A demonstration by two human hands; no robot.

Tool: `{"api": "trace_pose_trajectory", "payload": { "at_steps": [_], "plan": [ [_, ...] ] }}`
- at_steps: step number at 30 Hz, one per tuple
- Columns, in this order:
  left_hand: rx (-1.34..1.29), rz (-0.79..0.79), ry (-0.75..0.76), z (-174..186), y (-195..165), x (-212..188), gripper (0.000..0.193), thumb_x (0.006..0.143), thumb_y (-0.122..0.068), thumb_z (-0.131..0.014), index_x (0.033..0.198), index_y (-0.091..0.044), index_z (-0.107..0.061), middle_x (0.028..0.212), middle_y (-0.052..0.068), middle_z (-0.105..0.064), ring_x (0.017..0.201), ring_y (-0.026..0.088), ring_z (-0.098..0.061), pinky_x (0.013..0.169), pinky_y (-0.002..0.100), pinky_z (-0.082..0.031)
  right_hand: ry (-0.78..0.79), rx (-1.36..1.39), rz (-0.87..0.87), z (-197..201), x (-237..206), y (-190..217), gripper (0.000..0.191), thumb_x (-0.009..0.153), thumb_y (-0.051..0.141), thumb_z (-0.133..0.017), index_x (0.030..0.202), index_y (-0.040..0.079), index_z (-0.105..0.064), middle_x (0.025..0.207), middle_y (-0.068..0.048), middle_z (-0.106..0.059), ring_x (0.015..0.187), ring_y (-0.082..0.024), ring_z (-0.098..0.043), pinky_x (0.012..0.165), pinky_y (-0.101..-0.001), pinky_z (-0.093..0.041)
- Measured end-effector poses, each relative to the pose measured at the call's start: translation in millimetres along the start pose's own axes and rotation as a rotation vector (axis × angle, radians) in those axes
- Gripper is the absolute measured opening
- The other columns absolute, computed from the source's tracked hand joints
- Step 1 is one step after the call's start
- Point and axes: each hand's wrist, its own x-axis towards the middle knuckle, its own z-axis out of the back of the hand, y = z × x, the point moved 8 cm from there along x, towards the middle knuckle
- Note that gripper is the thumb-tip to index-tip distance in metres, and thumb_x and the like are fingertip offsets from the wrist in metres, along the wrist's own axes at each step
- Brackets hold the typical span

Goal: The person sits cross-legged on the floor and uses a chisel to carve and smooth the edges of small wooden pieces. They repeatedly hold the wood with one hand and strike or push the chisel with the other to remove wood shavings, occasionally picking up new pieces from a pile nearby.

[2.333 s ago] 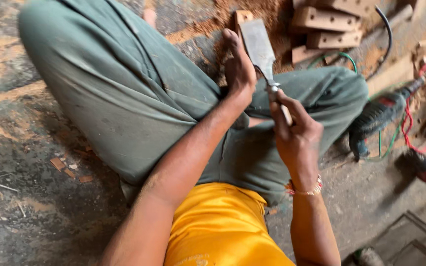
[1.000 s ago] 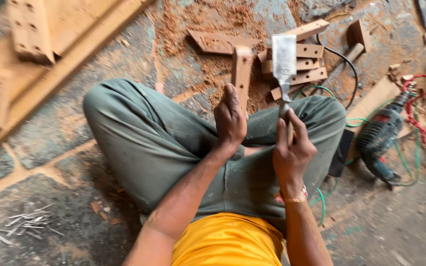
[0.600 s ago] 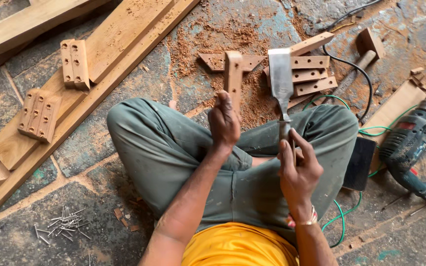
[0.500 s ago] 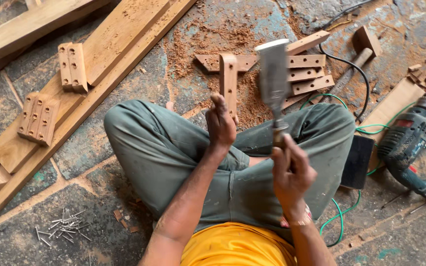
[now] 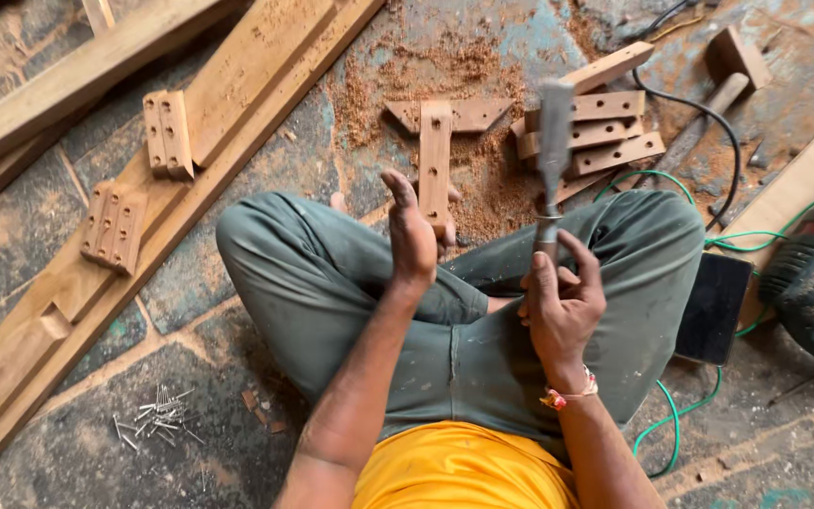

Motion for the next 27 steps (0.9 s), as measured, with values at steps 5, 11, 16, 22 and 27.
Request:
{"api": "trace_pose_trajectory", "payload": {
  "at_steps": [5,11,16,22,27],
  "plan": [
    [-0.156,0.035,0.158,-10,-23,-12,0.092,0.095,-0.082,-0.015,0.096,-0.004,-0.064,0.051,0.002,-0.048,0.037,0.011,-0.039,0.034,0.026,-0.031,0.005,0.028,-0.013,2,3,2,0.045,0.104,0.017,-0.067,0.143,0.004,-0.048,0.075,-0.006,-0.065,0.049,-0.008,-0.054,0.041,-0.0242,-0.039],
    [-0.197,0.045,0.246,-28,-40,-27,0.088,0.097,-0.08,-0.02,0.101,-0.003,-0.063,0.049,0.003,-0.045,0.034,0.011,-0.035,0.033,0.026,-0.029,0.049,0.026,-0.036,-1,6,2,0.046,0.103,0.017,-0.067,0.142,0.0,-0.049,0.074,-0.008,-0.065,0.048,-0.009,-0.054,0.04,-0.0247,-0.039],
    [-0.104,0.086,0.212,-26,-25,-23,0.084,0.095,-0.078,-0.023,0.103,-0.004,-0.06,0.05,0.003,-0.049,0.035,0.01,-0.04,0.032,0.026,-0.031,0.045,0.106,-0.065,0,8,0,0.048,0.102,0.017,-0.069,0.143,0.0,-0.049,0.075,-0.008,-0.065,0.048,-0.009,-0.054,0.04,-0.0249,-0.04],
    [0.206,0.021,0.138,-26,17,29,0.049,0.1,-0.05,-0.054,0.11,-0.002,-0.054,0.066,0.006,-0.062,0.045,0.013,-0.061,0.036,0.027,-0.044,-0.037,0.211,-0.144,10,10,-8,0.055,0.097,0.014,-0.073,0.145,0.002,-0.049,0.074,-0.007,-0.065,0.047,-0.011,-0.056,0.04,-0.0258,-0.043],
    [0.467,-0.032,0.308,-75,40,83,0.05,0.101,-0.044,-0.05,0.126,0.0,-0.056,0.067,0.01,-0.069,0.04,0.012,-0.057,0.032,0.026,-0.039,-0.085,0.269,-0.17,16,10,-11,0.057,0.094,0.011,-0.074,0.144,0.003,-0.046,0.073,-0.006,-0.064,0.045,-0.013,-0.057,0.037,-0.0273,-0.044]
  ]
}}
